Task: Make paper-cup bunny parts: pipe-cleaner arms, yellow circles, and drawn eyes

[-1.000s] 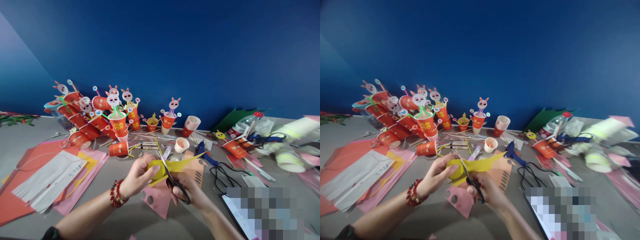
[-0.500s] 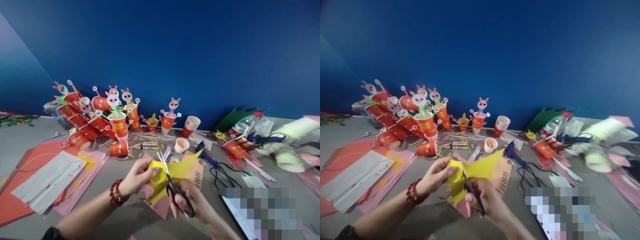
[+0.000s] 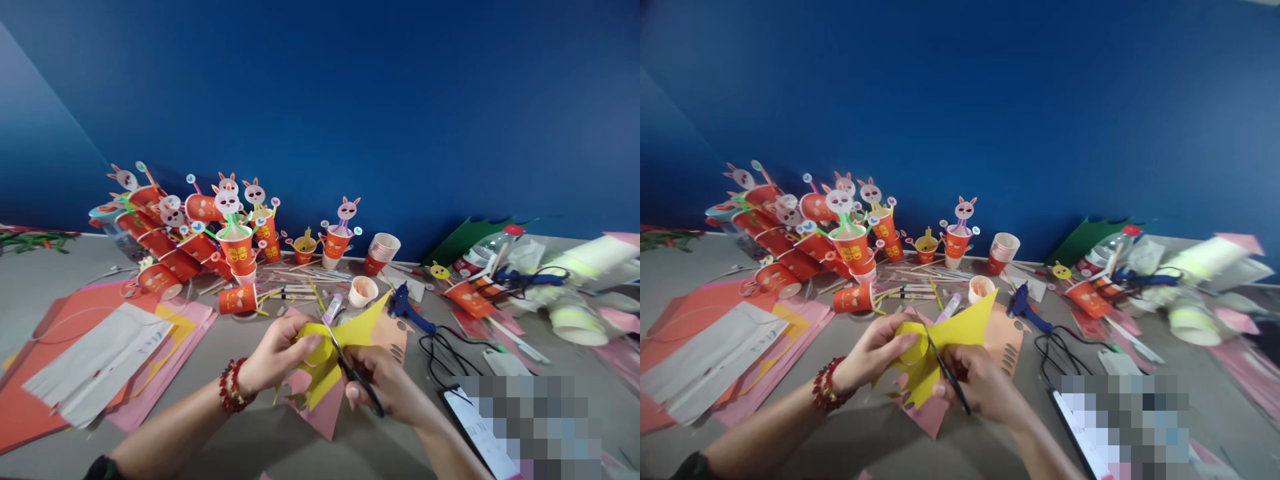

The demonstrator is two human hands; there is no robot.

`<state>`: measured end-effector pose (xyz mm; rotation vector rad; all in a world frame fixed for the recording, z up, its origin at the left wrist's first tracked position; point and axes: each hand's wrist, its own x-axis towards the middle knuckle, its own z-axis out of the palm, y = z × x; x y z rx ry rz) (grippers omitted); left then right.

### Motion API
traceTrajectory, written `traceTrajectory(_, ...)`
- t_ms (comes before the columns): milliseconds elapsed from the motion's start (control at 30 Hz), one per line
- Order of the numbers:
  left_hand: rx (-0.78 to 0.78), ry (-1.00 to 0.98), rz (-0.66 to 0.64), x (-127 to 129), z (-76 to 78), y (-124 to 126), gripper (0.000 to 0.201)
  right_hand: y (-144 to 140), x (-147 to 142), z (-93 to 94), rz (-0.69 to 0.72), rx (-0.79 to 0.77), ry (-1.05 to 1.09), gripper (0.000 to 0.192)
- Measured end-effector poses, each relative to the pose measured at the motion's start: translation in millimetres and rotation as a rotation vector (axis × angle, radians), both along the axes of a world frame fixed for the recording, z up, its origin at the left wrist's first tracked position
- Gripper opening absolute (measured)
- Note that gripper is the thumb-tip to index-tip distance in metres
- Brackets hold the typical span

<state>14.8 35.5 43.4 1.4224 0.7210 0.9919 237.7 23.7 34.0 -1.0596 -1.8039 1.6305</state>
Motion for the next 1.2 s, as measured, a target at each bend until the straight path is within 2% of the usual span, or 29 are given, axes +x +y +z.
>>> traceTrajectory(100,-0.010,-0.001,0.017,1.6,-2.0,-0.4,0.035,2.7,-1.5,2.4,0.017,0.038,0.012,0.064)
traceTrajectory(300,0.064,0.075,0.080,3.1,0.0,-0.5,0.038,5.3,-8.2,8.3,0.076,0.062,0.062,0.063)
traceTrajectory(633,0.040,0.049,0.120,5.5,-2.3,-0.3,0.042,6.4,-6.4,-5.5,0.065,0.046,0.052,0.064)
traceTrajectory(900,0.007,0.022,0.099,5.9,-4.3,-0.3,0.040,6.7,-6.2,-7.2,0.072,0.089,0.055,0.065)
traceTrajectory(1200,0.001,0.024,0.103,4.8,-7.7,-1.2,0.039,4.1,-6.6,-9.8,0.003,0.078,0.029,0.066)
